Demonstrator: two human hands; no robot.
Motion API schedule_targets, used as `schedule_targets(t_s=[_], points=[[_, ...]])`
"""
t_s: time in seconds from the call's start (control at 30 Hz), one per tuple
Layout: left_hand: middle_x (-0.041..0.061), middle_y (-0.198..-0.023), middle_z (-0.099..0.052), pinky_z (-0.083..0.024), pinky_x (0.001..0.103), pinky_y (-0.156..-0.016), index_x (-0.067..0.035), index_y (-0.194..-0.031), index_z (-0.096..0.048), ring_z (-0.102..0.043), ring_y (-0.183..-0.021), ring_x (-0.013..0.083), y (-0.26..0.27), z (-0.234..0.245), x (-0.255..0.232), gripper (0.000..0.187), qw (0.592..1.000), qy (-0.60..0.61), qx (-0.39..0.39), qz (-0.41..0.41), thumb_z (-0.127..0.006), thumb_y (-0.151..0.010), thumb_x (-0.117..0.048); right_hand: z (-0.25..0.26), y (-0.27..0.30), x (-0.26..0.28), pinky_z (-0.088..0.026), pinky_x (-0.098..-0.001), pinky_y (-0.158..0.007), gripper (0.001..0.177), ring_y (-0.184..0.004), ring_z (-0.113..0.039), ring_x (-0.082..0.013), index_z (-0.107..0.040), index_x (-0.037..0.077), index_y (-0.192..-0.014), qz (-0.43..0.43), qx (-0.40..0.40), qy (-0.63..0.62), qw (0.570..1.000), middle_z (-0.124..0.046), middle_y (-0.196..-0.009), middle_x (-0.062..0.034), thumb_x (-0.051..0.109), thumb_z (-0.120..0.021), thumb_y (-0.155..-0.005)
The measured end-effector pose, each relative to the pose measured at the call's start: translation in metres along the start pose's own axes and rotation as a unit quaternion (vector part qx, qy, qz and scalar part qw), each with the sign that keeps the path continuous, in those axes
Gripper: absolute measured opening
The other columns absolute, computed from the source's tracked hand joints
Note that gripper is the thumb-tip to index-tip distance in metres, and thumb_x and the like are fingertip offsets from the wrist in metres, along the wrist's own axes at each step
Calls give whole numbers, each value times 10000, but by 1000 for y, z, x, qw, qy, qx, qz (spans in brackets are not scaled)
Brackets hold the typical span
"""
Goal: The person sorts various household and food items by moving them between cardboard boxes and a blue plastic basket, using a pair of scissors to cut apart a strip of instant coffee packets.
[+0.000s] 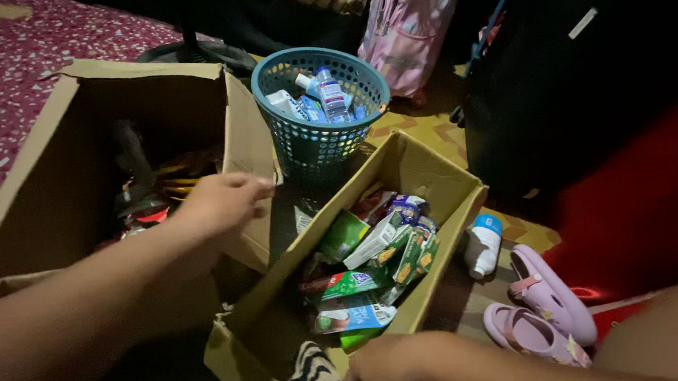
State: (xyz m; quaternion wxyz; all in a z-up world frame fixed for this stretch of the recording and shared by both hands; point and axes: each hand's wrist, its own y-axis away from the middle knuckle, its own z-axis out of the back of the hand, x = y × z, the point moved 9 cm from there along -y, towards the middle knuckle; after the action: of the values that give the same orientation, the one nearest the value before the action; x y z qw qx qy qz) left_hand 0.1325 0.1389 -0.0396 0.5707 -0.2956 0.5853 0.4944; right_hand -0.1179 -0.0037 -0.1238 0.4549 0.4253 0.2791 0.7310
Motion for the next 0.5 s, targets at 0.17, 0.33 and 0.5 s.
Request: schedule_targets(t_s=[0.17,0.33,0.5], points=[[45,-814,-681,-398,331,-609,-58,-971,-772,-516,-671,152,-9,-46,-29,253,1000,-10,25,-2,-736,-906,-300,-17,-9,-5,-544,-442,-836,280,-943,-725,-301,-721,84,-1136,97,1,-58,994,-756,-1024,-153,179,-614,-895],[-21,-880,-684,-425,292,-678,-118,-1004,-750,-540,-715,103,-7,-90,-49,310,990,19,125,55,-662,-921,-404,40,10,-61,-550,-316,-936,379,-1050,-718,-156,-780,158,-1186,45,-79,-240,967,-792,-1149,-23,384,-689,-897],[-80,-1077,-678,-430,325,-761,-183,-1109,-693,-564,-857,113,-5,-109,-31,361,976,36,164,135,-602,-912,-471,152,27,-138,-584,-383,-968,652,-1080,-754,-269,-715,182,-1258,-166,-401,-110,894,-770,-1161,-122,392,-870,-661]])
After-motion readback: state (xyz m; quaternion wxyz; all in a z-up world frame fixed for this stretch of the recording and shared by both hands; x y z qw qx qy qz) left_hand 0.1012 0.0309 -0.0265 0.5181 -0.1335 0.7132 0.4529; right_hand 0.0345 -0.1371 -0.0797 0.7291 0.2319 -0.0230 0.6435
